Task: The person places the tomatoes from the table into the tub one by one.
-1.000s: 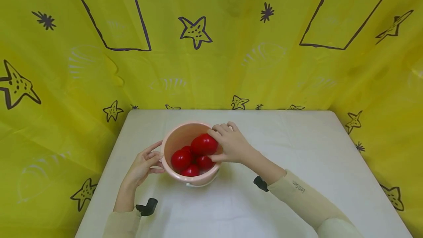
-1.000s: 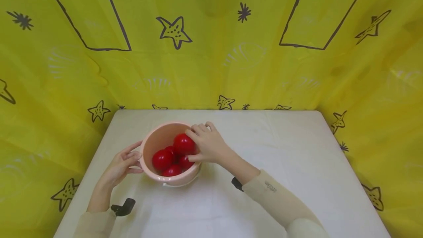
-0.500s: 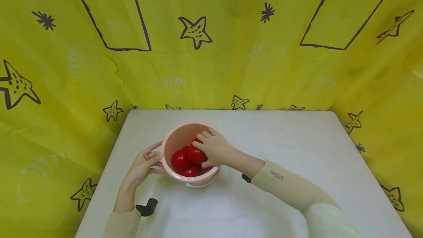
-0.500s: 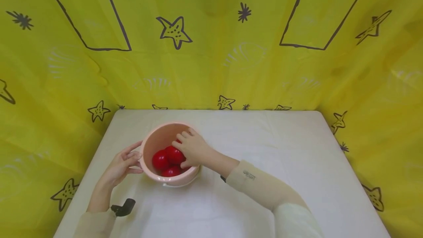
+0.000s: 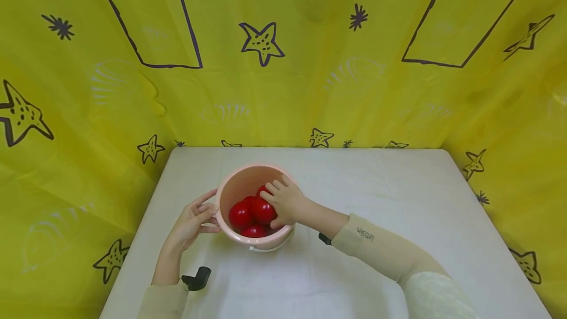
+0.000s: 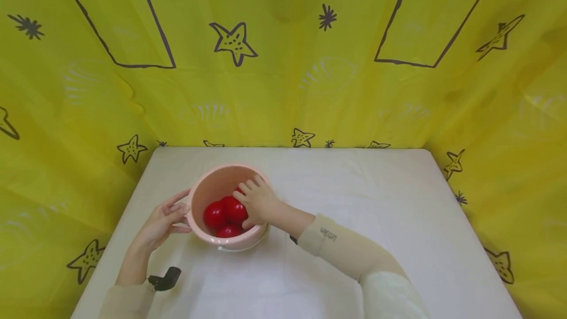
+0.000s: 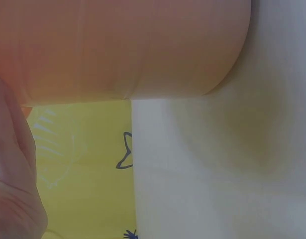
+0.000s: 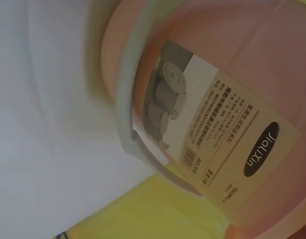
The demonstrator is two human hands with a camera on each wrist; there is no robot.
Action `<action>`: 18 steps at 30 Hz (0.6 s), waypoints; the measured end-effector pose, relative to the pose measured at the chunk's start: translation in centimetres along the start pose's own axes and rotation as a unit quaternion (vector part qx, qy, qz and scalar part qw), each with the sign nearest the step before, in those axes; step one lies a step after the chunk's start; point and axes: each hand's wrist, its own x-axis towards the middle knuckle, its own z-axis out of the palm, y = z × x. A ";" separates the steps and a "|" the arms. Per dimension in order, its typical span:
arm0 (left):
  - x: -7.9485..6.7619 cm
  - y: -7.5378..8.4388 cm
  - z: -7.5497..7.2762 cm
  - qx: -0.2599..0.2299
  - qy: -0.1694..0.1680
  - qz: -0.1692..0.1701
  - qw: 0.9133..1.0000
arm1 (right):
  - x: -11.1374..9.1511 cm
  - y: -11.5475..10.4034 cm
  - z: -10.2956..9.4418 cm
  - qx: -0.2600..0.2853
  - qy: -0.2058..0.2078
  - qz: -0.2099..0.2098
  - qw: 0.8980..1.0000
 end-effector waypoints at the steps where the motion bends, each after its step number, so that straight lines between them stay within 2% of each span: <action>1: 0.0 0.0 0.0 0.000 0.000 -0.001 1.000 | 0.0 0.0 0.0 0.001 -0.009 0.002 1.000; 7: 0.0 0.1 0.2 -0.001 0.004 -0.004 1.000 | 0.0 0.1 0.2 0.024 -0.047 0.006 0.999; 12: 0.1 0.2 0.2 -0.002 0.005 -0.005 1.000 | 0.0 0.3 0.3 0.026 -0.044 -0.012 0.999; 18: 0.1 0.1 0.3 0.001 0.006 -0.004 1.000 | -0.1 0.5 0.3 0.013 -0.043 -0.054 0.998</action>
